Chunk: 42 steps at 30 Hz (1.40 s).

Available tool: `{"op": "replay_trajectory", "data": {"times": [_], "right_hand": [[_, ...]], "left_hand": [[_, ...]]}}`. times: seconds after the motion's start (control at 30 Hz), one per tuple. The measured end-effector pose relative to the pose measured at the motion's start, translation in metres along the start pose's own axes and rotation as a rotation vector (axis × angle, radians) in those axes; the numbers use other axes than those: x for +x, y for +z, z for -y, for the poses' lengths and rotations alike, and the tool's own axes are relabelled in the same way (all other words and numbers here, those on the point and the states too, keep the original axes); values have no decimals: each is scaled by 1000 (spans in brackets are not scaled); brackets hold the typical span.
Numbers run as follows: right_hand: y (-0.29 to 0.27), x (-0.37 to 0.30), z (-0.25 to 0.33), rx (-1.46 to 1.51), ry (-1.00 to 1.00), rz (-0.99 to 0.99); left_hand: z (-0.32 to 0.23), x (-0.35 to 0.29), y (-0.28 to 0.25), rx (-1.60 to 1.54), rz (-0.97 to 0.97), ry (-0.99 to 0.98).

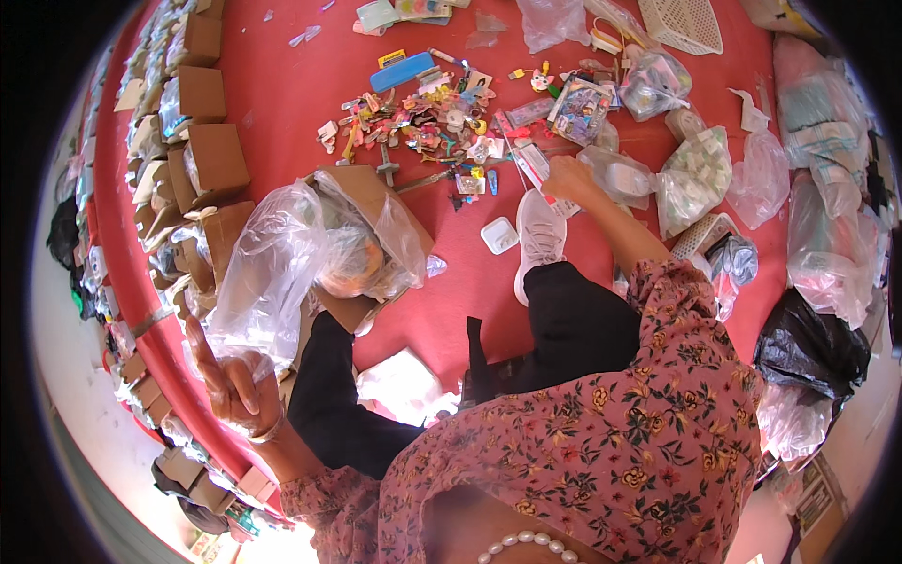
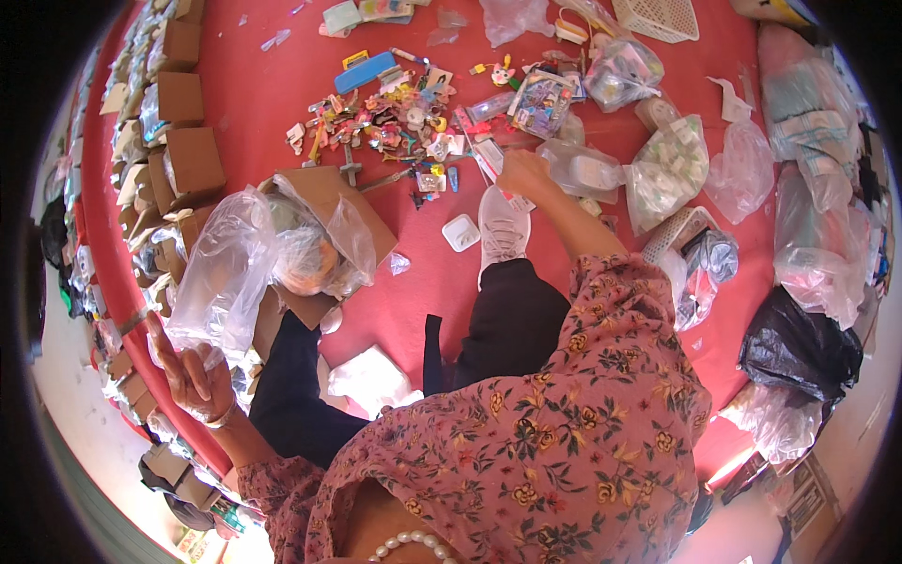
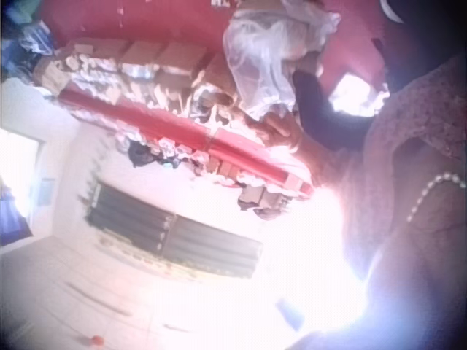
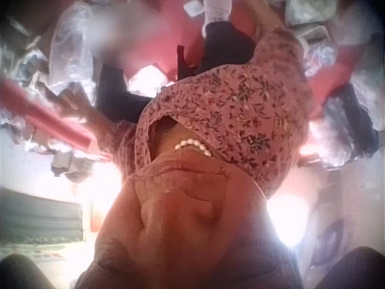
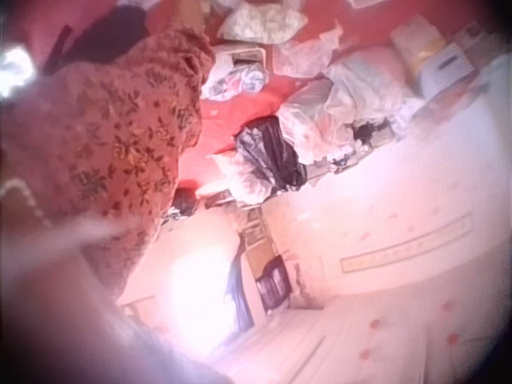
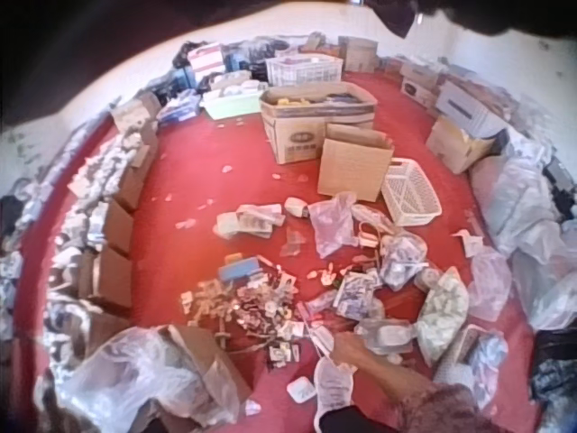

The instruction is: The person sits on a red floor surrounded by cardboard boxes and plastic bags, sorting small colorful items into a clear plastic bag. They pick up individual items from a pile and place them into the bag, occasionally adjusting the bag's position.

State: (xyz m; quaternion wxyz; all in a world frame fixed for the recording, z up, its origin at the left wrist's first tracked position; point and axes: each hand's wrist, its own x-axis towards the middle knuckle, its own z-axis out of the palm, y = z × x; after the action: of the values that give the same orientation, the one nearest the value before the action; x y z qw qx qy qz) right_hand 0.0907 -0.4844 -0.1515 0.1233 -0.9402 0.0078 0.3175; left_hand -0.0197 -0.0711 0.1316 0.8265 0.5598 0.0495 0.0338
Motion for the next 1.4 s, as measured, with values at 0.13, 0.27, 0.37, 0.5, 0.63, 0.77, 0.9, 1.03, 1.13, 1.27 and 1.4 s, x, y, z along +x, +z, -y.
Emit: {"op": "replay_trajectory", "data": {"times": [0.13,0.27,0.37,0.5,0.63,0.77,0.9,1.03,1.13,1.27,1.4], "right_hand": [[15,-27,-17,-91,10,-70],[31,-46,-22,-236,-17,-65],[35,-46,-18,-304,-35,-48],[-16,-35,45,-92,-253,42],[-1,7,124,427,-539,474],[9,-9,164,773,-226,1156],[46,-7,173,420,-158,1127],[87,-33,191,345,-354,707],[164,-21,183,660,-540,509],[193,-21,180,918,-664,418],[193,-22,201,978,-710,236]], "left_hand": [[3,-3,-7,43,-18,-22],[3,1,-6,16,101,4],[-4,2,-10,18,-31,83],[-14,3,-9,352,-460,185],[-37,-1,-39,-100,59,121],[-30,4,-28,-326,-69,75],[-45,-1,-40,-254,-150,161],[-69,-8,-53,-248,-257,275],[-65,-5,-70,-350,-193,250],[-69,-16,-74,-269,-274,258],[-73,-32,-84,-277,-239,267]]}}
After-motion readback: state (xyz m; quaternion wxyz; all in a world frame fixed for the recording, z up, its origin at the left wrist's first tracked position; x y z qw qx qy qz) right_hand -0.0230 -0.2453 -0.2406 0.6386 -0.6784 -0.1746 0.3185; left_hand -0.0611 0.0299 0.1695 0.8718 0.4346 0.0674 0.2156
